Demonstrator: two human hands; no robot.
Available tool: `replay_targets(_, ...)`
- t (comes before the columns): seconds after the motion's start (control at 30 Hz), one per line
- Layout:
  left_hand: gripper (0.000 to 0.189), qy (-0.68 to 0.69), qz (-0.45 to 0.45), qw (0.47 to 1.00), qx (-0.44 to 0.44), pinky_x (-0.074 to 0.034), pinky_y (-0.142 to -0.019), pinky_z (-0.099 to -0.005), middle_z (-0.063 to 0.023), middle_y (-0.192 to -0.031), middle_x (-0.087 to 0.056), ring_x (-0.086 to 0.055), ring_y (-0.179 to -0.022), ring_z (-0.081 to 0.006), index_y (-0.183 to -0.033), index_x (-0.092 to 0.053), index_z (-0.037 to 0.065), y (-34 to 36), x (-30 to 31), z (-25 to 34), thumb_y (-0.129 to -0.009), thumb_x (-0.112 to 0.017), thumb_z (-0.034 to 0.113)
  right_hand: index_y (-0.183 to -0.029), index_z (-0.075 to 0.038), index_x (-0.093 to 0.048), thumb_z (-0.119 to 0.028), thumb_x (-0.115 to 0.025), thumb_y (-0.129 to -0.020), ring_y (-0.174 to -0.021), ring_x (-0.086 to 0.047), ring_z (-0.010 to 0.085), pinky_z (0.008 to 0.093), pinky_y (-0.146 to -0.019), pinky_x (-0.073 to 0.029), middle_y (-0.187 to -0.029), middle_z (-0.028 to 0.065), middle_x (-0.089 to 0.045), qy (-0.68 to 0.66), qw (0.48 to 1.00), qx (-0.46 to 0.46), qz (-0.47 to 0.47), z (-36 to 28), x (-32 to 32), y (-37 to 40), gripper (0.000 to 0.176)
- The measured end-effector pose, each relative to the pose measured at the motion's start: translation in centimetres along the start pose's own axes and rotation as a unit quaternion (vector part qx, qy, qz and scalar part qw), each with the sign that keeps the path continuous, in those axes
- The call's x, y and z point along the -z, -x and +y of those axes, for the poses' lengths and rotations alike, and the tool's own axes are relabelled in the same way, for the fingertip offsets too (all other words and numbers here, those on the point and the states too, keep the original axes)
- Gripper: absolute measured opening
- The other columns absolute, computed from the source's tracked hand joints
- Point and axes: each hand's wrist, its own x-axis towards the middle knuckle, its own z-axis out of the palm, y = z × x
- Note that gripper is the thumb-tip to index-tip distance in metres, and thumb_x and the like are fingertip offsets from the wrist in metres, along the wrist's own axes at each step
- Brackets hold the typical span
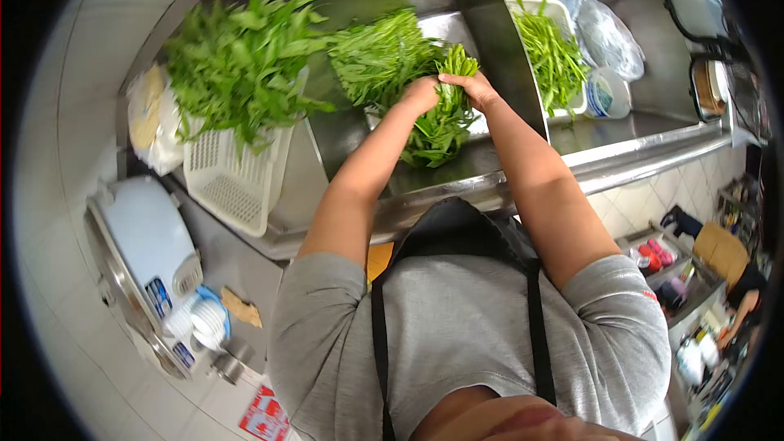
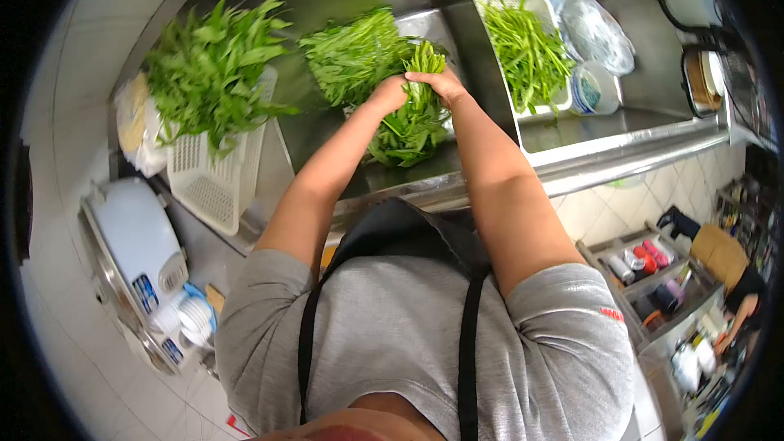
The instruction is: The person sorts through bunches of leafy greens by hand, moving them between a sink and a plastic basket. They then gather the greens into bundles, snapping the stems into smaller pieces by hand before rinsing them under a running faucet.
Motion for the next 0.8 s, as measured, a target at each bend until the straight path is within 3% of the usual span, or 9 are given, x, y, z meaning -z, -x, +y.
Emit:
replay_targets(0.07,0.025,-0.109,0.041,0.993,0.001,-0.044,-0.078,-0.0412,-0.0179,-0.100,-0.057,-0.054,-0.092,-0.0350,-0.092,-0.061,0.005,2.9,2.0,2.7,-0.072,-0.051,0.016,-0.093,-0.001,-0.058,-0.003,-0.072,-0.060,-0.073,-0.060,0.0207,0.0334,-0.065,-0.049,-0.086,0.0102,-0.062,0.160,0.982,0.056,0.077,0.3,-1.7,-0.6,0.036)
replay_targets(0.17,0.035,-0.105,0.102,0.989,-0.029,-0.041,-0.084,-0.0391,-0.0156,-0.104,-0.057,-0.052,-0.098,-0.0315,-0.104,-0.058,0.007,4.2,2.1,1.2,-0.071,-0.053,0.019,-0.087,0.002,-0.059,-0.002,-0.069,-0.061,-0.067,-0.060,0.0200,0.0331,-0.062,-0.050,-0.082,0.0110,-0.063,0.158,0.981,0.103,0.045,0.4,-3.0,-1.0,0.028)
replay_targets(0.27,0.044,0.299,0.006,0.954,0.032,-0.038,-0.084,-0.0328,-0.0102,-0.097,-0.058,-0.049,-0.097,-0.0230,-0.108,-0.054,0.007,6.5,3.5,1.2,-0.071,-0.054,0.031,-0.091,0.001,-0.057,-0.002,-0.062,-0.068,-0.075,-0.060,0.0210,0.0336,-0.069,-0.050,-0.083,0.0090,-0.061,0.093,0.994,0.048,-0.008,-2.4,-4.1,1.0,0.024)
replay_targets(0.37,0.041,0.415,-0.029,0.907,0.059,-0.033,-0.087,-0.0315,-0.0088,-0.102,-0.055,-0.047,-0.093,-0.0211,-0.102,-0.057,0.008,7.5,3.4,-1.2,-0.074,-0.047,0.036,-0.095,0.000,-0.056,-0.004,-0.064,-0.069,-0.078,-0.059,0.0202,0.0334,-0.072,-0.049,-0.088,0.0086,-0.061,0.117,0.989,0.079,-0.042,-6.4,-5.2,4.0,0.028)
replay_targets(0.43,0.047,0.306,-0.026,0.950,0.052,-0.030,-0.093,-0.0326,-0.0099,-0.115,-0.051,-0.045,-0.104,-0.0215,-0.111,-0.055,0.009,7.1,3.5,-3.1,-0.078,-0.042,0.041,-0.088,0.002,-0.060,-0.005,-0.065,-0.067,-0.072,-0.060,0.0197,0.0333,-0.066,-0.050,-0.082,0.0093,-0.062,0.135,0.976,0.166,-0.029,-8.7,-5.7,5.7,0.023)
replay_targets(0.5,0.051,0.256,-0.013,0.963,0.081,-0.027,-0.097,-0.0337,-0.0108,-0.124,-0.046,-0.042,-0.113,-0.0240,-0.116,-0.052,0.010,8.1,4.9,-2.1,-0.079,-0.040,0.044,-0.089,0.002,-0.061,-0.006,-0.066,-0.067,-0.075,-0.060,0.0195,0.0332,-0.069,-0.050,-0.084,0.0101,-0.063,0.136,0.979,0.151,-0.015,-11.2,-5.5,7.5,0.025)
replay_targets(0.63,0.052,0.174,0.078,0.978,0.081,-0.031,-0.095,-0.0306,-0.0128,-0.122,-0.048,-0.044,-0.112,-0.0247,-0.115,-0.053,0.007,7.5,5.8,-4.3,-0.084,-0.037,0.046,-0.099,0.000,-0.055,-0.006,-0.064,-0.072,-0.077,-0.059,0.0164,0.0260,-0.066,-0.048,-0.086,0.0068,-0.060,0.159,0.955,0.250,0.009,-15.8,-6.3,11.8,0.029)
replay_targets(0.73,0.051,0.075,0.003,0.983,0.167,-0.033,-0.094,-0.0308,-0.0148,-0.118,-0.051,-0.045,-0.111,-0.0268,-0.114,-0.053,0.004,7.6,7.8,-5.3,-0.084,-0.039,0.043,-0.097,0.002,-0.055,-0.003,-0.063,-0.073,-0.079,-0.059,0.0178,0.0285,-0.071,-0.049,-0.087,0.0097,-0.060,0.087,0.936,0.340,-0.033,-18.4,-6.6,13.7,0.026)
replay_targets(0.8,0.050,0.043,0.062,0.984,0.163,-0.032,-0.094,-0.0340,-0.0159,-0.120,-0.049,-0.044,-0.112,-0.0293,-0.115,-0.051,0.003,9.3,8.7,-4.5,-0.084,-0.038,0.042,-0.095,0.001,-0.056,-0.003,-0.063,-0.073,-0.081,-0.059,0.0188,0.0306,-0.074,-0.049,-0.087,0.0104,-0.060,0.074,0.943,0.325,-0.013,-19.8,-5.4,13.4,0.024)
